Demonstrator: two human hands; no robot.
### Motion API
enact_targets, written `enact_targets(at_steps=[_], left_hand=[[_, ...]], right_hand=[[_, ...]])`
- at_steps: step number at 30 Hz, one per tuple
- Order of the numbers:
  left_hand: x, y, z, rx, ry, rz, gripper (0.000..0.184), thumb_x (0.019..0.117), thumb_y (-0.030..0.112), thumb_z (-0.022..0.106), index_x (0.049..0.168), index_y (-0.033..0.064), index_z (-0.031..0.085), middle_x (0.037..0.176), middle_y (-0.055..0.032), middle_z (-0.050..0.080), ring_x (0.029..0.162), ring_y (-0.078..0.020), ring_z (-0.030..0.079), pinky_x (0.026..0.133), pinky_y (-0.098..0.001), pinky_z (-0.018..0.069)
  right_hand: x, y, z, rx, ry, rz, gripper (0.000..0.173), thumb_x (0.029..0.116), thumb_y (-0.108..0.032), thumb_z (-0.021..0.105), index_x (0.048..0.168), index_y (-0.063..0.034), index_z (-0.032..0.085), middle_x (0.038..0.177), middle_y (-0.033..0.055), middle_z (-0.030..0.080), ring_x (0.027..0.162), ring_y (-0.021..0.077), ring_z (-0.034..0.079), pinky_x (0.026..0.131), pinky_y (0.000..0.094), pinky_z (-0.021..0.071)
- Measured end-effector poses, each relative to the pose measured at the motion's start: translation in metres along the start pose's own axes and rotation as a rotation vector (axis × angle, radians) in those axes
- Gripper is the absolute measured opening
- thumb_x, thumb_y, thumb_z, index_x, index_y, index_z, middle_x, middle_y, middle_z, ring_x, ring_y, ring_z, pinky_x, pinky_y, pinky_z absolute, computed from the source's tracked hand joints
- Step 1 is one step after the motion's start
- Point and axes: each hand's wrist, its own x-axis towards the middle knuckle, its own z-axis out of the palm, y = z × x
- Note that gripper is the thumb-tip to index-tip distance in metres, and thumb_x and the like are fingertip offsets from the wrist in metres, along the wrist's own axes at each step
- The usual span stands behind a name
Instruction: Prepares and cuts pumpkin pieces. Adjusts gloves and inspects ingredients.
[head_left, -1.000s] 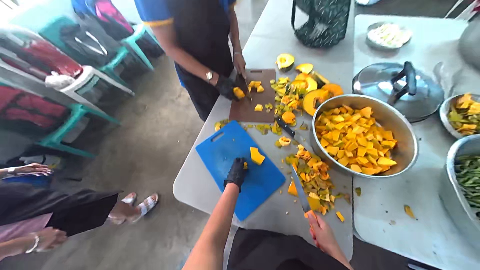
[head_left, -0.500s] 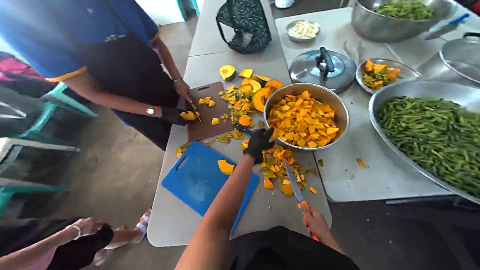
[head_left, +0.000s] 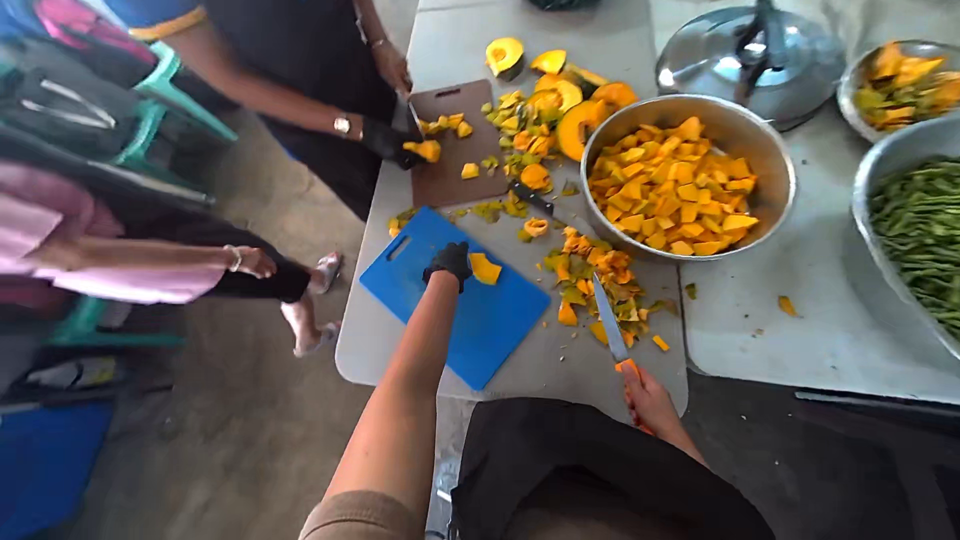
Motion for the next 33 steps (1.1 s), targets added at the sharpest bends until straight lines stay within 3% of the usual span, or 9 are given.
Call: enact_targets(at_steps=[5, 7, 9, 11, 16, 19, 22, 25, 33], left_hand=[[0.007, -0.009, 0.030, -0.003, -0.003, 0.228, 0.106, 0.0765, 0.025, 0.091, 0.163, 0.0247, 0.029, 0.164, -0.0196, 0.031, 0.134, -0.0503, 0.048, 0.099, -0.0680, 0.0459], [0.014, -0.003, 0.043, 0.047, 0.002, 0.280, 0.090, 0.0797, 0.030, 0.088, 0.157, 0.0289, 0.042, 0.167, -0.0145, 0.028, 0.136, -0.0506, 0.044, 0.097, -0.0677, 0.0464], [0.012, -0.005, 0.054, -0.031, 0.041, 0.262, 0.066, 0.0819, 0.028, 0.086, 0.143, 0.0221, 0.060, 0.161, -0.0170, 0.037, 0.134, -0.0496, 0.046, 0.099, -0.0664, 0.0463], [-0.005, -0.014, 0.063, -0.126, 0.072, 0.199, 0.059, 0.0828, 0.033, 0.085, 0.136, 0.0157, 0.064, 0.153, -0.0234, 0.043, 0.127, -0.0483, 0.052, 0.098, -0.0645, 0.0482], [-0.099, -0.027, 0.106, -0.389, 0.166, -0.228, 0.060, 0.0854, 0.042, 0.082, 0.134, 0.0120, 0.063, 0.141, -0.0293, 0.050, 0.112, -0.0487, 0.061, 0.085, -0.0666, 0.0535], [-0.125, -0.033, 0.129, -0.496, 0.131, -0.371, 0.074, 0.0859, 0.045, 0.081, 0.144, 0.0102, 0.052, 0.149, -0.0265, 0.043, 0.117, -0.0466, 0.060, 0.088, -0.0656, 0.0539], [-0.139, -0.044, 0.133, -0.610, 0.184, -0.347, 0.084, 0.0883, 0.043, 0.079, 0.153, 0.0058, 0.041, 0.156, -0.0291, 0.035, 0.126, -0.0475, 0.056, 0.095, -0.0644, 0.0515], [-0.148, -0.067, 0.138, -0.562, 0.316, -0.264, 0.073, 0.0981, 0.045, 0.065, 0.152, 0.0016, 0.042, 0.152, -0.0303, 0.041, 0.130, -0.0479, 0.053, 0.100, -0.0646, 0.0481], [-0.147, -0.075, 0.156, -0.672, 0.276, -0.206, 0.077, 0.0920, 0.034, 0.077, 0.150, -0.0045, 0.043, 0.148, -0.0318, 0.042, 0.132, -0.0488, 0.049, 0.102, -0.0641, 0.0459]], right_hand=[[0.006, -0.006, 0.007, -0.044, -0.051, -0.023, 0.041, 0.1123, -0.032, 0.041, 0.121, 0.0037, 0.059, 0.066, 0.0049, 0.051, 0.051, 0.0131, 0.049, 0.050, 0.0309, 0.0460], [0.006, -0.008, 0.010, -0.075, -0.079, -0.017, 0.041, 0.1122, -0.033, 0.041, 0.122, 0.0024, 0.060, 0.067, 0.0055, 0.052, 0.052, 0.0141, 0.050, 0.051, 0.0322, 0.0471], [0.005, -0.013, 0.015, -0.107, -0.113, -0.009, 0.040, 0.1122, -0.033, 0.041, 0.122, 0.0016, 0.059, 0.067, 0.0050, 0.051, 0.053, 0.0137, 0.051, 0.052, 0.0320, 0.0471], [0.004, -0.023, 0.021, -0.140, -0.156, -0.018, 0.041, 0.1123, -0.033, 0.040, 0.122, 0.0017, 0.059, 0.069, 0.0049, 0.052, 0.054, 0.0136, 0.051, 0.053, 0.0318, 0.0477], [0.009, -0.054, 0.045, -0.222, -0.312, -0.067, 0.045, 0.1122, -0.037, 0.038, 0.125, 0.0011, 0.058, 0.072, 0.0053, 0.053, 0.056, 0.0150, 0.053, 0.055, 0.0341, 0.0498], [0.015, -0.075, 0.070, -0.359, -0.414, -0.103, 0.048, 0.1125, -0.039, 0.036, 0.129, 0.0006, 0.056, 0.080, 0.0109, 0.058, 0.064, 0.0216, 0.059, 0.063, 0.0404, 0.0529], [0.014, -0.096, 0.093, -0.523, -0.478, -0.170, 0.049, 0.1131, -0.038, 0.034, 0.127, 0.0026, 0.056, 0.088, 0.0174, 0.063, 0.076, 0.0289, 0.064, 0.074, 0.0471, 0.0534], [0.007, -0.110, 0.110, -0.651, -0.496, -0.230, 0.050, 0.1131, -0.037, 0.034, 0.124, 0.0057, 0.057, 0.092, 0.0217, 0.064, 0.085, 0.0349, 0.065, 0.080, 0.0519, 0.0517], [-0.009, -0.130, 0.136, -0.861, -0.412, -0.161, 0.051, 0.1132, -0.037, 0.034, 0.129, 0.0066, 0.054, 0.100, 0.0255, 0.069, 0.099, 0.0410, 0.069, 0.087, 0.0563, 0.0531]])
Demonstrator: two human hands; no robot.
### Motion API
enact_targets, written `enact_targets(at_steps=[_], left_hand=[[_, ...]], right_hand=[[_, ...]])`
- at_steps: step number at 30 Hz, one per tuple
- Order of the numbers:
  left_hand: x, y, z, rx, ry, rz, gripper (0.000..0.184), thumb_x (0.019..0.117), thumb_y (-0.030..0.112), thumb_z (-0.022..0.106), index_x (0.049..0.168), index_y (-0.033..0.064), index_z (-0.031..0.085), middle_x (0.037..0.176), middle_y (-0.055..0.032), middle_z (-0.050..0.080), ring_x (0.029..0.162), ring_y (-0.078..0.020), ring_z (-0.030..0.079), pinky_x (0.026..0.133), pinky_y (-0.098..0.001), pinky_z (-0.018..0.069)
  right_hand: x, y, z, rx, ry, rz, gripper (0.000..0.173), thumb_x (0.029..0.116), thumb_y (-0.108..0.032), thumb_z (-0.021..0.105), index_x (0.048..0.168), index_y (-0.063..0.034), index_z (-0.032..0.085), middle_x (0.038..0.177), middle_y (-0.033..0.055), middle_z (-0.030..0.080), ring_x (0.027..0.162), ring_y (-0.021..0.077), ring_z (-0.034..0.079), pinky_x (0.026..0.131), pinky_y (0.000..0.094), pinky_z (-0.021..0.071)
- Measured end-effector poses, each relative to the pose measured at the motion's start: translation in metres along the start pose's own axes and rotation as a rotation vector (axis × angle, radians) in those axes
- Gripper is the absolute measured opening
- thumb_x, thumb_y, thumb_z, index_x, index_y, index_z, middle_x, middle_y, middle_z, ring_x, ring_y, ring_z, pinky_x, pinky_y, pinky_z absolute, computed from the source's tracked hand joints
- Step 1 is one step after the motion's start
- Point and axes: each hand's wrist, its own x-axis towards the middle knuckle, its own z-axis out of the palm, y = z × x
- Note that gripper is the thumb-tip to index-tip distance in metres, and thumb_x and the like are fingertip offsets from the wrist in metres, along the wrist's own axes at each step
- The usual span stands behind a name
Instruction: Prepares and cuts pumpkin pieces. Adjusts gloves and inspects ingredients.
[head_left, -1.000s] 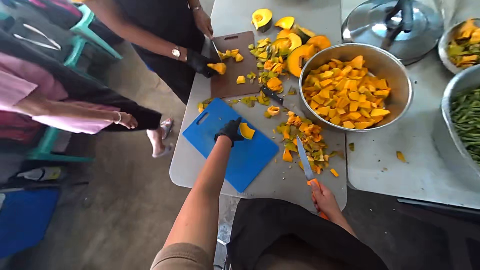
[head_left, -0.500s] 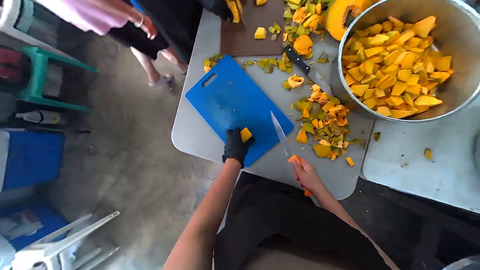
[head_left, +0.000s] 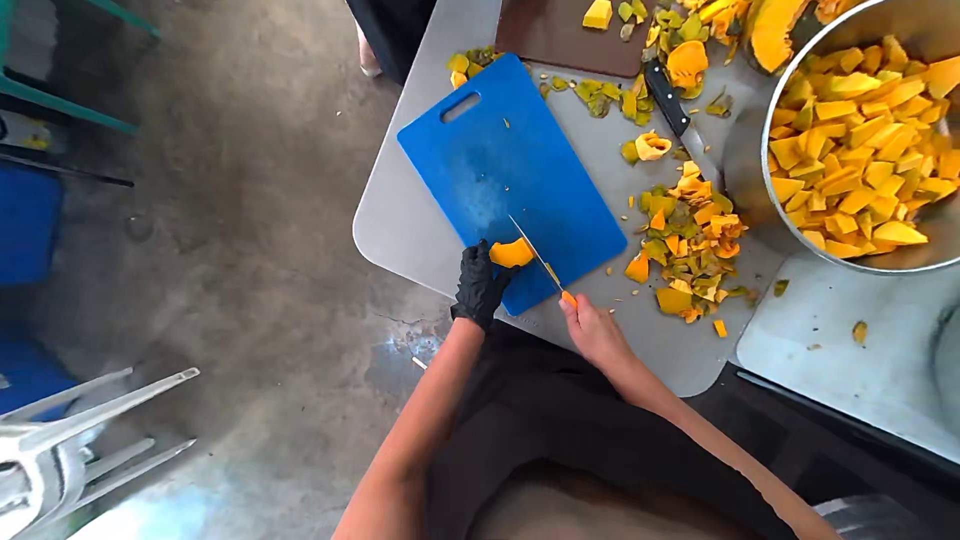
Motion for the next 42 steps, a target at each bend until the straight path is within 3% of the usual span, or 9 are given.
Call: enact_targets(at_steps=[4, 17, 23, 28, 34, 37, 42], left_hand=[[0.001, -0.002, 0.005, -0.103, 0.030, 0.030, 0.067, 0.0909, 0.026, 0.079, 0.143, -0.0063, 0.051, 0.138, -0.0329, 0.052, 0.126, -0.0471, 0.054, 0.102, -0.0593, 0.0470], [0.005, -0.004, -0.003, -0.266, -0.028, -0.005, 0.067, 0.0891, 0.025, 0.081, 0.143, -0.0030, 0.051, 0.137, -0.0310, 0.050, 0.116, -0.0404, 0.061, 0.095, -0.0520, 0.0539], [0.009, -0.011, 0.003, -0.327, 0.011, 0.066, 0.056, 0.0878, 0.017, 0.081, 0.133, -0.0055, 0.059, 0.129, -0.0309, 0.056, 0.115, -0.0414, 0.060, 0.096, -0.0527, 0.0525], [0.013, -0.016, 0.006, -0.312, 0.039, 0.150, 0.049, 0.0861, 0.011, 0.081, 0.127, -0.0092, 0.062, 0.122, -0.0308, 0.060, 0.111, -0.0412, 0.062, 0.096, -0.0507, 0.0523], [0.013, -0.015, 0.012, -0.311, 0.107, 0.124, 0.048, 0.0845, 0.008, 0.080, 0.125, -0.0118, 0.062, 0.118, -0.0340, 0.061, 0.110, -0.0457, 0.062, 0.096, -0.0524, 0.0516], [0.011, -0.012, 0.014, -0.328, 0.138, 0.090, 0.050, 0.0835, 0.011, 0.082, 0.124, -0.0110, 0.063, 0.118, -0.0349, 0.060, 0.109, -0.0481, 0.061, 0.094, -0.0548, 0.0515], [0.009, -0.012, 0.015, -0.349, 0.152, 0.081, 0.052, 0.0836, 0.015, 0.083, 0.124, -0.0103, 0.063, 0.121, -0.0344, 0.059, 0.110, -0.0467, 0.061, 0.094, -0.0543, 0.0520]], right_hand=[[-0.005, -0.013, -0.002, -0.072, 0.002, 0.079, 0.051, 0.1132, -0.038, 0.033, 0.132, 0.0045, 0.053, 0.102, 0.0245, 0.069, 0.100, 0.0410, 0.070, 0.087, 0.0555, 0.0536], [0.003, -0.005, 0.006, -0.107, 0.052, 0.038, 0.050, 0.1129, -0.036, 0.035, 0.122, 0.0083, 0.057, 0.091, 0.0241, 0.069, 0.089, 0.0412, 0.070, 0.079, 0.0556, 0.0542], [0.011, -0.008, 0.015, -0.158, 0.031, 0.113, 0.051, 0.1125, -0.035, 0.037, 0.132, 0.0101, 0.053, 0.100, 0.0280, 0.070, 0.097, 0.0453, 0.071, 0.084, 0.0576, 0.0550], [0.057, -0.021, 0.027, -0.150, 0.057, 0.145, 0.051, 0.1123, -0.033, 0.039, 0.135, 0.0113, 0.051, 0.110, 0.0300, 0.070, 0.107, 0.0450, 0.070, 0.093, 0.0562, 0.0535], [0.092, -0.024, 0.009, -0.033, 0.097, -0.045, 0.049, 0.1122, -0.035, 0.041, 0.127, 0.0093, 0.055, 0.096, 0.0284, 0.068, 0.094, 0.0448, 0.069, 0.084, 0.0589, 0.0537], [0.076, -0.013, -0.001, -0.027, 0.090, -0.126, 0.048, 0.1125, -0.033, 0.040, 0.124, 0.0101, 0.057, 0.089, 0.0262, 0.066, 0.086, 0.0419, 0.068, 0.081, 0.0565, 0.0532], [0.038, -0.003, 0.000, -0.088, 0.071, -0.076, 0.050, 0.1124, -0.035, 0.037, 0.124, 0.0094, 0.057, 0.090, 0.0245, 0.068, 0.085, 0.0398, 0.070, 0.079, 0.0543, 0.0540]])
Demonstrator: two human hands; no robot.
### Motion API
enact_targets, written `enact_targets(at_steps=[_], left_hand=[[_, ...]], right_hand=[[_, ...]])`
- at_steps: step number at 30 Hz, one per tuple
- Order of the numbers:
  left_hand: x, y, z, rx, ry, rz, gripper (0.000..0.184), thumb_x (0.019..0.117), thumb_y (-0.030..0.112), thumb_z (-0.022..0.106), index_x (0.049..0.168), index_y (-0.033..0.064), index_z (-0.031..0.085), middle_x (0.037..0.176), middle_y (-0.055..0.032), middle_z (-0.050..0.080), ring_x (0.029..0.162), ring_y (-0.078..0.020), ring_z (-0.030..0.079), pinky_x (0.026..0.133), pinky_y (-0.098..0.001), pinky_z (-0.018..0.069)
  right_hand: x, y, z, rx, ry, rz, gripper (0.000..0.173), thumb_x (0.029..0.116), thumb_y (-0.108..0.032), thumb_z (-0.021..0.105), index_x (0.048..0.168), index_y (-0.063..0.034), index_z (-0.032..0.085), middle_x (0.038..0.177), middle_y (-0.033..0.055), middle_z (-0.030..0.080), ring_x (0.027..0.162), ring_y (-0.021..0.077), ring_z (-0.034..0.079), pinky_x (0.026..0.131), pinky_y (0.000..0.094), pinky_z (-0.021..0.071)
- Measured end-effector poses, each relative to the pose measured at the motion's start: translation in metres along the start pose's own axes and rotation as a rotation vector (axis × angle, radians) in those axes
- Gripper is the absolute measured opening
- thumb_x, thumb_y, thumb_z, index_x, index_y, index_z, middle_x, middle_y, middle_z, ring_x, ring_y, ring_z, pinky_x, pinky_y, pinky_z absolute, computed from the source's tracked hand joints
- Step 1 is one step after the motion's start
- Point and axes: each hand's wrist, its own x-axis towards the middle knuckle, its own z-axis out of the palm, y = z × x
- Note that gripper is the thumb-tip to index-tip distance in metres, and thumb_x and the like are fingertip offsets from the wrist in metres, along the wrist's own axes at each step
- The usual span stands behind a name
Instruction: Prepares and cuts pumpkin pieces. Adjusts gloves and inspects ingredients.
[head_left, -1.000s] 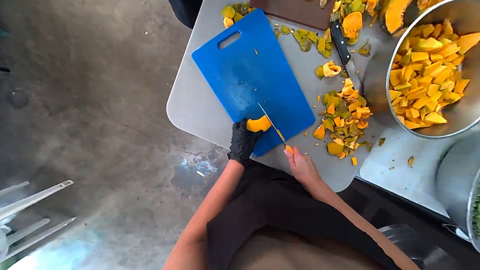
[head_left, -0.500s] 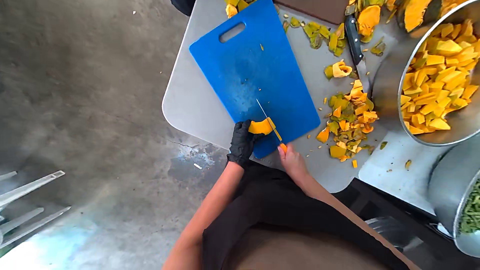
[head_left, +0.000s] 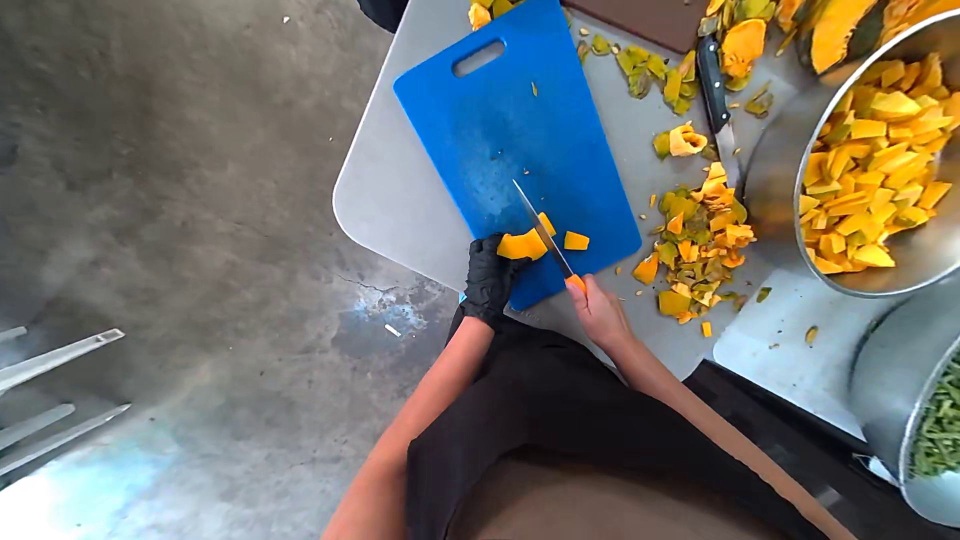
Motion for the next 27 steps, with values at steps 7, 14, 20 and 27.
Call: enact_targets(at_steps=[7, 14, 20, 27], left_hand=[[-0.003, -0.006, 0.001, -0.008, 0.028, 0.069, 0.048, 0.0848, 0.013, 0.081, 0.124, -0.0098, 0.063, 0.119, -0.0318, 0.060, 0.108, -0.0435, 0.061, 0.093, -0.0521, 0.0518], [-0.003, -0.004, -0.002, 0.020, 0.000, 0.048, 0.049, 0.0853, 0.012, 0.081, 0.124, -0.0113, 0.062, 0.119, -0.0325, 0.061, 0.110, -0.0450, 0.061, 0.096, -0.0534, 0.0512], [-0.008, -0.003, -0.002, -0.066, 0.011, -0.035, 0.044, 0.0853, 0.012, 0.082, 0.120, -0.0081, 0.064, 0.114, -0.0283, 0.063, 0.104, -0.0400, 0.062, 0.091, -0.0503, 0.0527], [-0.005, 0.000, -0.001, -0.111, 0.020, -0.083, 0.040, 0.0839, 0.009, 0.082, 0.116, -0.0092, 0.065, 0.111, -0.0282, 0.064, 0.100, -0.0382, 0.063, 0.088, -0.0470, 0.0542]], right_hand=[[-0.010, -0.015, 0.009, -0.094, -0.044, 0.114, 0.051, 0.1128, -0.034, 0.037, 0.132, 0.0093, 0.053, 0.101, 0.0269, 0.070, 0.097, 0.0434, 0.071, 0.085, 0.0564, 0.0546], [0.041, -0.029, 0.028, -0.095, 0.007, 0.138, 0.049, 0.1118, -0.034, 0.042, 0.132, 0.0092, 0.053, 0.108, 0.0301, 0.069, 0.108, 0.0464, 0.069, 0.092, 0.0581, 0.0528], [0.023, -0.010, 0.007, 0.055, 0.024, -0.036, 0.048, 0.1124, -0.032, 0.039, 0.123, 0.0110, 0.058, 0.091, 0.0263, 0.068, 0.088, 0.0406, 0.069, 0.083, 0.0542, 0.0537], [-0.009, -0.016, 0.006, -0.047, -0.059, 0.068, 0.050, 0.1128, -0.035, 0.037, 0.129, 0.0087, 0.055, 0.095, 0.0257, 0.070, 0.092, 0.0414, 0.071, 0.083, 0.0546, 0.0542]])
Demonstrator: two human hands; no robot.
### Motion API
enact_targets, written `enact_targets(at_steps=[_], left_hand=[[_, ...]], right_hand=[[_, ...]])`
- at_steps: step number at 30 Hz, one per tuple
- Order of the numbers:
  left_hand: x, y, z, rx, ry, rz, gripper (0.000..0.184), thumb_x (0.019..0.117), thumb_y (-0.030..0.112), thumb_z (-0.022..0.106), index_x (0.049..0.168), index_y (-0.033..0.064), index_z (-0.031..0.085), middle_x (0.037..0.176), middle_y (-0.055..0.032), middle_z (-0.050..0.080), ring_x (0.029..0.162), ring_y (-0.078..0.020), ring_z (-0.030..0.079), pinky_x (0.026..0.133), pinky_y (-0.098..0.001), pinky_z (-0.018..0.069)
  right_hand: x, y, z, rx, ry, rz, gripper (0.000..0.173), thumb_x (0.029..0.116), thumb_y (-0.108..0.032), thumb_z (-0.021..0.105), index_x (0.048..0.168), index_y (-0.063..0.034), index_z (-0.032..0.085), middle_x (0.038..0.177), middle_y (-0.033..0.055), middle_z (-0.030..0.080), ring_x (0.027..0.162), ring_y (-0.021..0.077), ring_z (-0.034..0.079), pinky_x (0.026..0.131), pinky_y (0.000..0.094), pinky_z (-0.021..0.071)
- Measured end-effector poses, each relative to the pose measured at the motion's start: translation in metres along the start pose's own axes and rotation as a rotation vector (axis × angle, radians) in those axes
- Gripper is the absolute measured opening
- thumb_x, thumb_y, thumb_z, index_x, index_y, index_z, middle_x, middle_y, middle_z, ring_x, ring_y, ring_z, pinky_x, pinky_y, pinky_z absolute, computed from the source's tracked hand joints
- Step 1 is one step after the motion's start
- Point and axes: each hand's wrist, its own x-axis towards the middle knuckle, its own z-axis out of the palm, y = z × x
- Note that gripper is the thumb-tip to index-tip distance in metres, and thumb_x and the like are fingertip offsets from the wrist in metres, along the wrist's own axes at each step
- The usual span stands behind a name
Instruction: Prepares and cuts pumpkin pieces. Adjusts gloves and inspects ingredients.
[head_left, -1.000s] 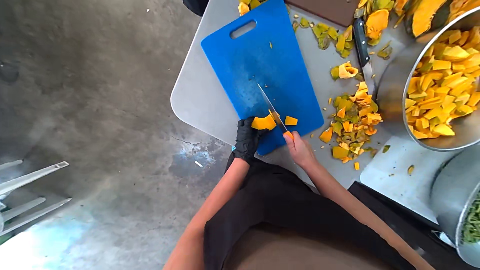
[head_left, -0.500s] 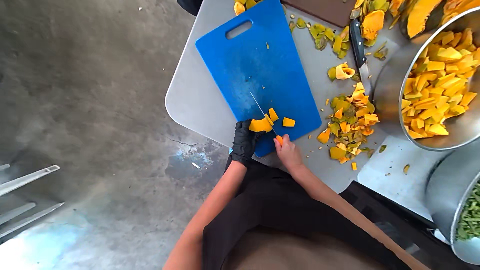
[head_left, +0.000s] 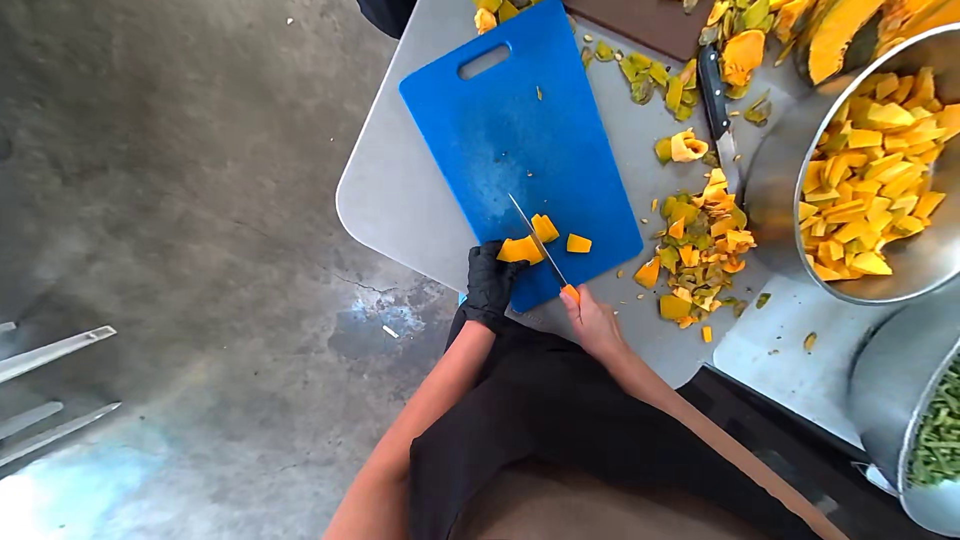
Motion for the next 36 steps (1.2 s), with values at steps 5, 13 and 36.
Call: enact_targets(at_steps=[5, 13, 36], left_hand=[[0.000, -0.006, -0.001, 0.020, 0.017, 0.064, 0.033, 0.0856, 0.005, 0.078, 0.113, -0.0090, 0.067, 0.107, -0.0273, 0.064, 0.098, -0.0375, 0.064, 0.088, -0.0476, 0.0534], [-0.006, 0.002, 0.001, 0.030, 0.036, -0.022, 0.031, 0.0858, 0.008, 0.079, 0.108, -0.0099, 0.067, 0.101, -0.0261, 0.068, 0.099, -0.0409, 0.064, 0.090, -0.0523, 0.0510], [-0.005, 0.003, 0.001, -0.087, 0.018, -0.191, 0.029, 0.0878, 0.009, 0.077, 0.106, -0.0098, 0.065, 0.096, -0.0224, 0.068, 0.089, -0.0307, 0.066, 0.085, -0.0454, 0.0532]], right_hand=[[0.027, -0.009, 0.013, -0.033, -0.014, 0.079, 0.050, 0.1122, -0.034, 0.040, 0.133, 0.0103, 0.053, 0.109, 0.0295, 0.069, 0.106, 0.0438, 0.069, 0.093, 0.0547, 0.0527], [0.045, -0.015, -0.004, 0.054, 0.042, -0.072, 0.048, 0.1122, -0.035, 0.040, 0.126, 0.0083, 0.056, 0.093, 0.0268, 0.067, 0.092, 0.0432, 0.069, 0.084, 0.0577, 0.0531], [0.058, -0.003, -0.003, 0.112, -0.026, -0.074, 0.048, 0.1124, -0.036, 0.039, 0.126, 0.0061, 0.056, 0.085, 0.0233, 0.063, 0.075, 0.0377, 0.064, 0.074, 0.0539, 0.0533]])
